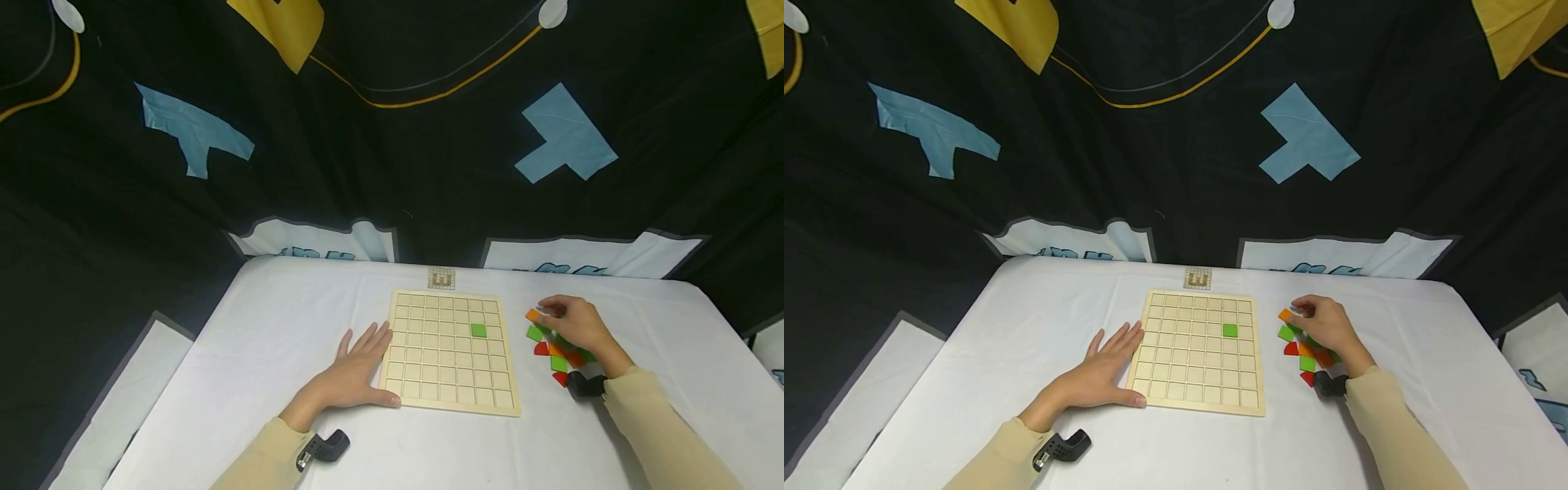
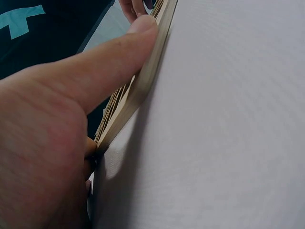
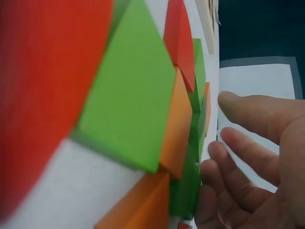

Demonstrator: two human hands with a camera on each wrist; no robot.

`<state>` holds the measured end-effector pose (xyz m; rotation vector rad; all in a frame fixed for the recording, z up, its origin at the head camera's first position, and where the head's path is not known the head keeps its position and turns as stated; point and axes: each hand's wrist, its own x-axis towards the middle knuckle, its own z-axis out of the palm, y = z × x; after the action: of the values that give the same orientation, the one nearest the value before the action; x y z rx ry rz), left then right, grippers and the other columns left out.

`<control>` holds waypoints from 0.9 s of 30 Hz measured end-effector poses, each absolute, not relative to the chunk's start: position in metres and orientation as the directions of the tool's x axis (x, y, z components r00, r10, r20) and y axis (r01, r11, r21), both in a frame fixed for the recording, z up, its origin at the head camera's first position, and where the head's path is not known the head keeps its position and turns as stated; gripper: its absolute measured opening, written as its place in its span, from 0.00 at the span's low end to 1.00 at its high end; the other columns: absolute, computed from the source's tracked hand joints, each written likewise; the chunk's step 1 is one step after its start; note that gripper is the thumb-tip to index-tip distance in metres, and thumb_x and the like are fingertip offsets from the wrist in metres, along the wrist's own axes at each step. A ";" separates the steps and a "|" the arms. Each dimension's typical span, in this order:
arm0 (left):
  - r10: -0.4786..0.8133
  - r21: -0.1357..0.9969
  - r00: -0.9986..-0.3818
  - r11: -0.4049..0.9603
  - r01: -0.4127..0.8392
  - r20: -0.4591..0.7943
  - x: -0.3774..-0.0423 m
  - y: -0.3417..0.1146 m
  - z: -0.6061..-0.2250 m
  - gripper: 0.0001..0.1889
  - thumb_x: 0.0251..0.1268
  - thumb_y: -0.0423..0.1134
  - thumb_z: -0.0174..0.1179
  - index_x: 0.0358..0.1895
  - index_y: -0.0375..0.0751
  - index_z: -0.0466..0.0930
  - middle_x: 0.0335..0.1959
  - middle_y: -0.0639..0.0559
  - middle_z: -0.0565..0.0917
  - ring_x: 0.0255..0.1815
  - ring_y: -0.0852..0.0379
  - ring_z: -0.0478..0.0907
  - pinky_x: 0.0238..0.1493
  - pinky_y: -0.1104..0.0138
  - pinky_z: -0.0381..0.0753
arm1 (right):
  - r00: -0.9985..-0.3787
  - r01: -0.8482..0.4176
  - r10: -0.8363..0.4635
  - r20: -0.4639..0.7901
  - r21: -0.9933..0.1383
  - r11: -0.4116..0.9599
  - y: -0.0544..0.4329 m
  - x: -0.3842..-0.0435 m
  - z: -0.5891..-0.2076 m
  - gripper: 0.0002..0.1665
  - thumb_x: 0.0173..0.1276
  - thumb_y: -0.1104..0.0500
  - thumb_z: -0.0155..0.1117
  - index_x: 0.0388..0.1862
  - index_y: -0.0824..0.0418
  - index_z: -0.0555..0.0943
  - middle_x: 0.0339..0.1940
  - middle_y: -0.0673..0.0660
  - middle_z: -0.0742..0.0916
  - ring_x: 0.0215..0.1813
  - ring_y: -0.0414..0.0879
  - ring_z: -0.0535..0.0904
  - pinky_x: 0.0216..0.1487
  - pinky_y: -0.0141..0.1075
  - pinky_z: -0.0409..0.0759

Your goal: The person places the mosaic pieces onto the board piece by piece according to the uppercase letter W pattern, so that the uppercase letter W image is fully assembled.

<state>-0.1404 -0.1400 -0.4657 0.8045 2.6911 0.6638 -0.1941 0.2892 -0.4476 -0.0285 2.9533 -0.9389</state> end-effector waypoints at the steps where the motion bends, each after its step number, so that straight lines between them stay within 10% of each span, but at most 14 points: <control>1: 0.570 0.493 -0.815 0.743 0.454 -0.108 -0.140 -0.140 -0.466 0.65 0.49 0.72 0.67 0.81 0.34 0.46 0.83 0.44 0.44 0.83 0.43 0.35 0.74 0.39 0.24 | -0.999 -0.001 -0.032 -0.043 -0.573 0.820 0.289 -0.195 -0.448 0.26 0.68 0.54 0.69 0.57 0.72 0.80 0.51 0.70 0.85 0.49 0.60 0.79 0.51 0.52 0.81; 27: 0.565 0.473 -0.818 0.752 0.458 -0.106 -0.141 -0.139 -0.467 0.65 0.49 0.73 0.66 0.81 0.34 0.46 0.83 0.43 0.44 0.83 0.43 0.35 0.74 0.38 0.25 | -0.991 -0.002 -0.067 -0.119 -0.475 0.880 0.278 -0.206 -0.444 0.24 0.68 0.56 0.68 0.56 0.71 0.82 0.51 0.71 0.84 0.49 0.61 0.78 0.52 0.54 0.81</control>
<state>-0.1413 -0.1392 -0.4670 0.8046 2.7086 0.6378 -0.2055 0.2780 -0.4440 -0.0541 2.9175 -0.7361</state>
